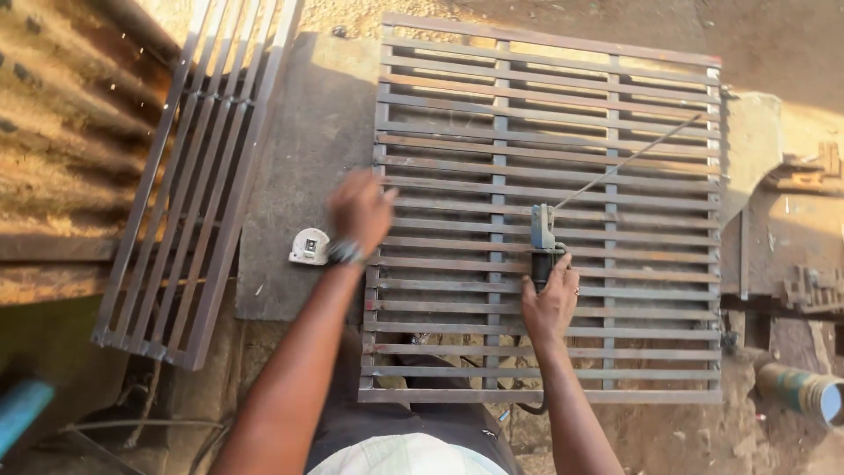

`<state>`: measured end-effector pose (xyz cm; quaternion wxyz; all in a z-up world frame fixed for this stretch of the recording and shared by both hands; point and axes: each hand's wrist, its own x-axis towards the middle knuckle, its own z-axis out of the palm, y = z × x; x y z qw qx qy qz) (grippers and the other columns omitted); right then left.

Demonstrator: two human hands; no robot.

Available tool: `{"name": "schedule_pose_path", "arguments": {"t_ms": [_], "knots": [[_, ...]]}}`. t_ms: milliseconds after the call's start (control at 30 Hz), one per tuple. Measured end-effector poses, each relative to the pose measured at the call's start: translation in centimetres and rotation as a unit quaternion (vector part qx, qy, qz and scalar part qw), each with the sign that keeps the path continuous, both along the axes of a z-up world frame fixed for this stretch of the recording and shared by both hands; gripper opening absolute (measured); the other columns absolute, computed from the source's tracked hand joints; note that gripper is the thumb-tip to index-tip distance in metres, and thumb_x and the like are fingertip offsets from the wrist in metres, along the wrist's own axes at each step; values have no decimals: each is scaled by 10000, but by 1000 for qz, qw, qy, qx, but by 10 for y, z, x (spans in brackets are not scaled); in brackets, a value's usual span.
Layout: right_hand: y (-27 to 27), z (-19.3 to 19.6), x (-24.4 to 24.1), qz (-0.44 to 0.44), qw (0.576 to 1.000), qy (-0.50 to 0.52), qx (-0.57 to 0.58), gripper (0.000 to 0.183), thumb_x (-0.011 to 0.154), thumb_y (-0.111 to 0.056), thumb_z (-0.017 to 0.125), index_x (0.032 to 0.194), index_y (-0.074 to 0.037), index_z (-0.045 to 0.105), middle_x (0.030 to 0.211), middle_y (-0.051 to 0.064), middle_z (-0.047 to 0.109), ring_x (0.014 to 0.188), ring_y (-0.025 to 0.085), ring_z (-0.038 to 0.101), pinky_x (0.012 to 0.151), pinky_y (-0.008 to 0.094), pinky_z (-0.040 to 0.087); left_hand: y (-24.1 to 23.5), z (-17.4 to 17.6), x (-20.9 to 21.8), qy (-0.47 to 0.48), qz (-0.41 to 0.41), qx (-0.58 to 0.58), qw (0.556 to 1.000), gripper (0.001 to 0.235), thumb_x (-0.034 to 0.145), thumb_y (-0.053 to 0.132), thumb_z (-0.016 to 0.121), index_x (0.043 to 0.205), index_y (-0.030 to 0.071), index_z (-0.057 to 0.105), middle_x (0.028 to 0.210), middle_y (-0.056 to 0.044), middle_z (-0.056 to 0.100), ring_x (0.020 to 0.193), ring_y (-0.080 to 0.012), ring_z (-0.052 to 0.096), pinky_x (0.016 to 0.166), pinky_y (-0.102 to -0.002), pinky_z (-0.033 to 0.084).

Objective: Measuring and welding metal bars to fabricate a grate.

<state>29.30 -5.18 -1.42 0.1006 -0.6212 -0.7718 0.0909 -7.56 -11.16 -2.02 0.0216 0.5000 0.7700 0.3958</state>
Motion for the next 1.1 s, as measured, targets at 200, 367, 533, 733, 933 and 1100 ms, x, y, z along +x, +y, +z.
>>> {"name": "schedule_pose_path", "arguments": {"t_ms": [200, 367, 533, 733, 933, 1100], "knots": [[-1, 23, -19, -52, 997, 21, -51, 1011, 850, -334, 810, 1607, 37, 251, 1277, 230, 515, 1146, 391, 550, 974, 489, 474, -119, 28, -28, 31, 16, -276, 961, 824, 734, 218, 840, 1475, 123, 492, 1538, -202, 402, 1420, -417, 353, 1008, -632, 387], [0, 40, -20, -77, 994, 43, -69, 1051, 792, -430, 849, 1577, 28, 320, 1313, 251, 519, 1196, 429, 549, 997, 503, 476, -135, 0, -41, 48, -49, -311, 948, 758, 718, 96, 800, 1423, 258, 575, 1553, -133, 414, 1450, -377, 395, 1060, -556, 441], [-17, 67, -22, -58, 994, 87, 35, 984, 802, -394, 888, 1502, 79, 385, 1315, 298, 486, 1209, 437, 516, 992, 519, 471, -138, 5, -47, -30, -31, -197, 979, 664, 663, 4, 793, 1287, 191, 662, 1341, -157, 535, 1228, -401, 527, 1021, -474, 490], [-96, 124, -107, -102, 901, 299, -297, 757, 781, -313, 819, 1430, -51, 533, 1187, 120, 633, 1000, 255, 663, 803, 399, 620, -138, 71, -5, -174, -175, -144, 958, 673, 621, -84, 710, 1261, 97, 606, 1226, -153, 573, 1159, -362, 591, 986, -426, 521], [-171, 55, -151, -46, 765, 548, -334, 630, 869, -199, 849, 1390, 31, 579, 1199, 122, 699, 1025, 177, 666, 824, 317, 580, -124, 131, 19, -209, -407, -196, 867, 619, 730, -76, 748, 1302, 75, 568, 1368, -183, 522, 1130, -416, 615, 881, -448, 553], [-164, 99, -169, -179, 785, 434, -404, 577, 803, -177, 847, 1301, 5, 618, 1117, 141, 736, 920, 224, 737, 724, 350, 652, -101, 100, -5, -186, -456, -125, 861, 620, 757, -152, 614, 1335, 71, 584, 1387, -193, 569, 1155, -386, 661, 869, -398, 603]]}}
